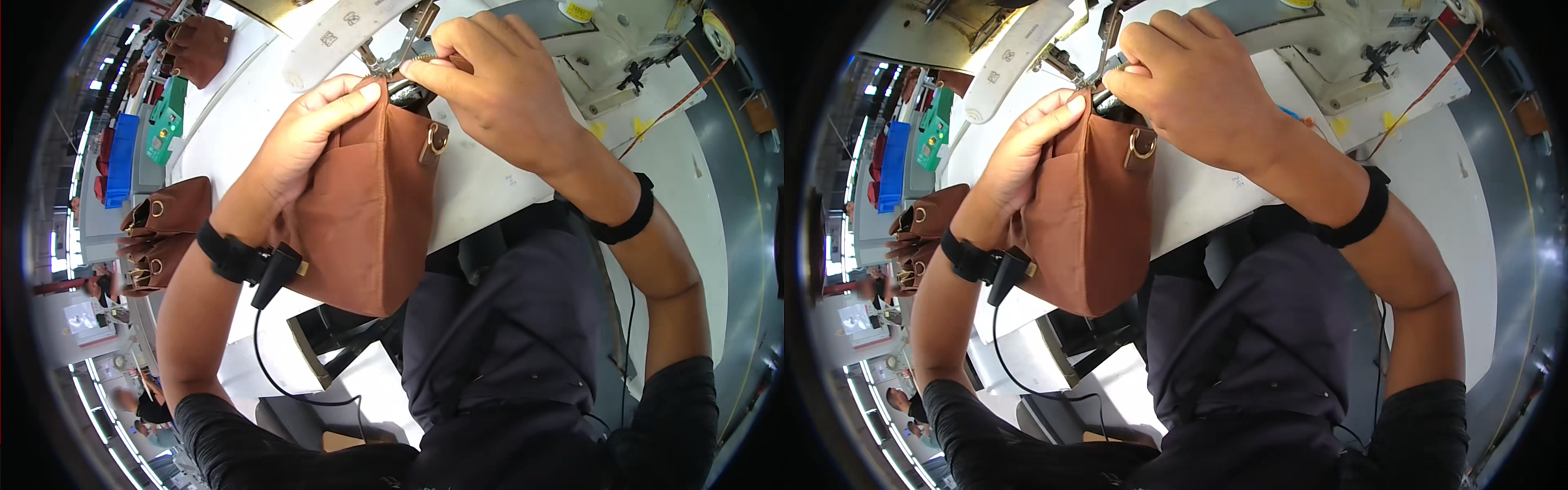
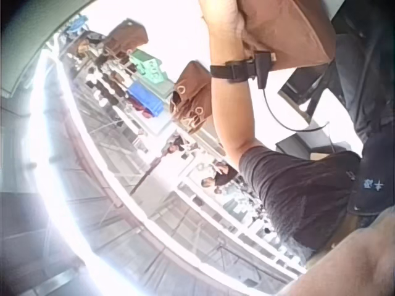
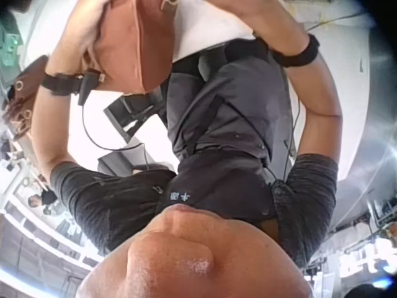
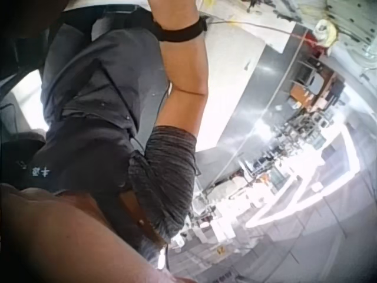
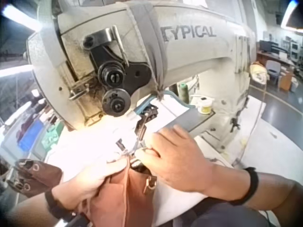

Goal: The recorder is using an industrial sewing machine to stitch a leather bag.

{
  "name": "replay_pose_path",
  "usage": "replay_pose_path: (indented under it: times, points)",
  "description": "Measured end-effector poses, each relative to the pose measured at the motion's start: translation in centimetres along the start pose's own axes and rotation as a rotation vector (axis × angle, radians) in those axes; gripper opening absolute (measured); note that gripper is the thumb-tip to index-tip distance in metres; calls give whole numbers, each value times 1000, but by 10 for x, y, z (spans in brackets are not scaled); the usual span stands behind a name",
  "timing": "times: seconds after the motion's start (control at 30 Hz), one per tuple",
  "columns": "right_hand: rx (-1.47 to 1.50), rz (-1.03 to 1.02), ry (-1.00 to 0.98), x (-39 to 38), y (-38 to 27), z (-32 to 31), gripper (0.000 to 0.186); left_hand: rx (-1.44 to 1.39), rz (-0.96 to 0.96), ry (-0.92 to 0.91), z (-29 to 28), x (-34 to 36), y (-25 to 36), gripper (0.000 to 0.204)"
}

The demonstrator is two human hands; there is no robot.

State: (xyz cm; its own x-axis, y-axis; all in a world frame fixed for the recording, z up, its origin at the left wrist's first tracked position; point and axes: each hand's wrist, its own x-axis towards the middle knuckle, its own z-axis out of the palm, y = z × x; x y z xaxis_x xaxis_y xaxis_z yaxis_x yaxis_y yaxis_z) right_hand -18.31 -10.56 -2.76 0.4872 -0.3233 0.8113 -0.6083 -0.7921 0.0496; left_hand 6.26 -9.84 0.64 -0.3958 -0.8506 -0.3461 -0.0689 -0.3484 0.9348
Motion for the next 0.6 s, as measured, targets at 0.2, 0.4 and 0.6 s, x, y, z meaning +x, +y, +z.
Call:
replay_pose_path:
  times: [0.2,0.4,0.6]
  points:
    - [-89,-26,84,2,2,10,3,-225,-20,-23,2,-2,-13,30]
    - [-81,108,102,0,-3,19,4,-410,-45,7,12,-3,-20,33]
    - [-62,149,147,1,-6,21,9,-265,-55,-19,6,-2,-9,35]
